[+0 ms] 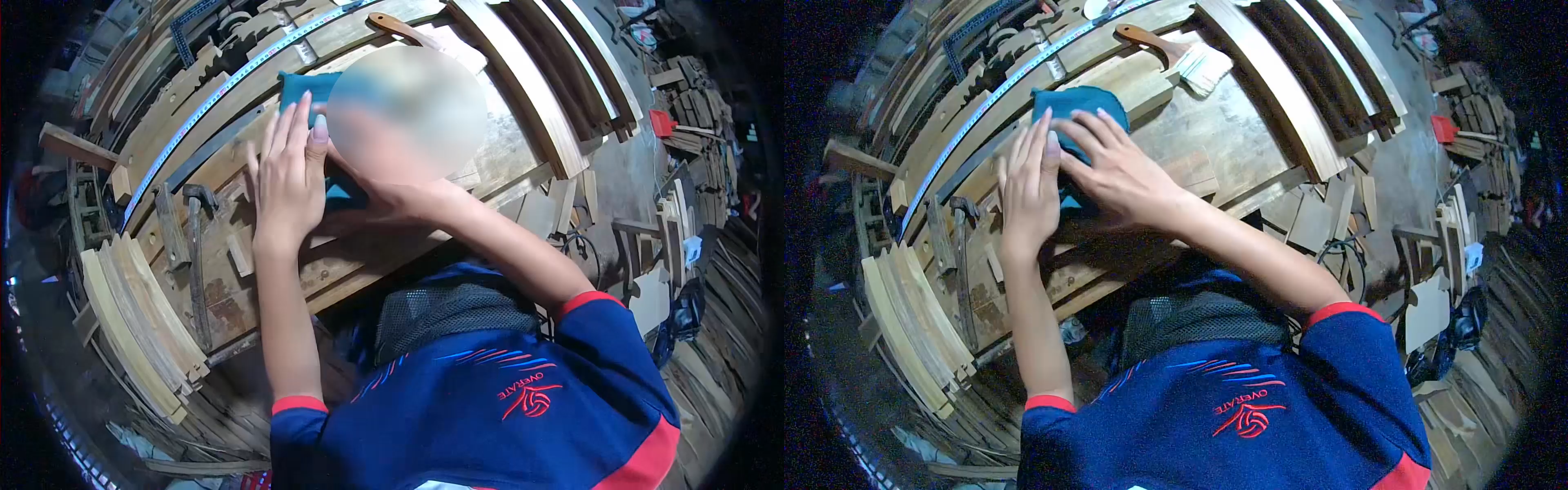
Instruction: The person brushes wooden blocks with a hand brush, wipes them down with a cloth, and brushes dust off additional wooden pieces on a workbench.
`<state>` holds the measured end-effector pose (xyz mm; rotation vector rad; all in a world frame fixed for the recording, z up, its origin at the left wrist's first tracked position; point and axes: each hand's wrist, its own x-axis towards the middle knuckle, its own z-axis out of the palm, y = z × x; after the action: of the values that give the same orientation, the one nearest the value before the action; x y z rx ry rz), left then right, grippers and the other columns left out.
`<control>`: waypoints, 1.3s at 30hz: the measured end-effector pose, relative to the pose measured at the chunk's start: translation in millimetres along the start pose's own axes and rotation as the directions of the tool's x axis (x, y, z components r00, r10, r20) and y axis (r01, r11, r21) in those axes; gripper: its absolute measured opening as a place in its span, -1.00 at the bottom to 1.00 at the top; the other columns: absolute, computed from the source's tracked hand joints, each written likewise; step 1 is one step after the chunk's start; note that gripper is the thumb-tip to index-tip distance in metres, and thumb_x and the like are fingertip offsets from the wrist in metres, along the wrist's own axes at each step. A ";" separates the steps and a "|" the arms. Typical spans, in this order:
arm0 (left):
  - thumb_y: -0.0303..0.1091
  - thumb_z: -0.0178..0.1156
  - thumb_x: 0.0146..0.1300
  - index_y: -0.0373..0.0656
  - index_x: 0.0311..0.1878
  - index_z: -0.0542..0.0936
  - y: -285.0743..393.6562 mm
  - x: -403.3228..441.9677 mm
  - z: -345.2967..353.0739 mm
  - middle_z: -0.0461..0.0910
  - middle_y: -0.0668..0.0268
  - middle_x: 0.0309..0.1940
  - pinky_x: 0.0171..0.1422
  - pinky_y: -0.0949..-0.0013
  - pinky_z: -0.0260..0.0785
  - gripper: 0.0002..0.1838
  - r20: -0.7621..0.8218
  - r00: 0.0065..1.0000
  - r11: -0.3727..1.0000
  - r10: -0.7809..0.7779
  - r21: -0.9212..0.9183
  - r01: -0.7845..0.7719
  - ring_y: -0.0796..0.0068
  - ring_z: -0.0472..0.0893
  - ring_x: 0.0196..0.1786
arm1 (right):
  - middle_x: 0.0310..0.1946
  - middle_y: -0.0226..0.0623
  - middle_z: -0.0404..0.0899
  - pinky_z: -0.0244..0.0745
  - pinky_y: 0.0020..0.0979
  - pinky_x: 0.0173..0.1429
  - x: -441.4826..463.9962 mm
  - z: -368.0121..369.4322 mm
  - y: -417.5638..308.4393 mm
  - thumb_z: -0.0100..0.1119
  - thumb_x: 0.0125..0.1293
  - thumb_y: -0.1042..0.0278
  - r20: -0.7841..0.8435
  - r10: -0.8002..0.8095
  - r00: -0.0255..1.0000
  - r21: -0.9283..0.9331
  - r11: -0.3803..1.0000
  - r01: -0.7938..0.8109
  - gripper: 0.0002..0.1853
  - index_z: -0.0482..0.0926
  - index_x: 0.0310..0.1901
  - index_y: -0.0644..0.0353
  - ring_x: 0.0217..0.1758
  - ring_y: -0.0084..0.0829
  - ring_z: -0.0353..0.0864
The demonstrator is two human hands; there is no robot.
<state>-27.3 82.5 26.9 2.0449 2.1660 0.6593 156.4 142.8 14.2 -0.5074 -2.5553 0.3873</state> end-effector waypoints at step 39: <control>-0.07 0.22 0.38 -0.05 0.71 0.11 93.8 -101.1 20.9 0.01 0.14 0.74 0.65 -0.55 -0.40 -0.10 0.115 0.991 0.966 -0.070 0.255 0.038 0.00 0.01 0.75 | -0.27 -0.20 0.64 0.41 -0.09 0.20 -16.2 -1.9 44.6 0.27 0.38 0.03 -0.351 0.326 0.878 -0.226 0.880 -0.418 -0.70 0.72 -0.32 0.10 0.00 -0.10 0.55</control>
<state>77.4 -9.4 19.7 2.0686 2.3261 0.2533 182.9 176.0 -7.2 -1.0997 -2.2130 0.0427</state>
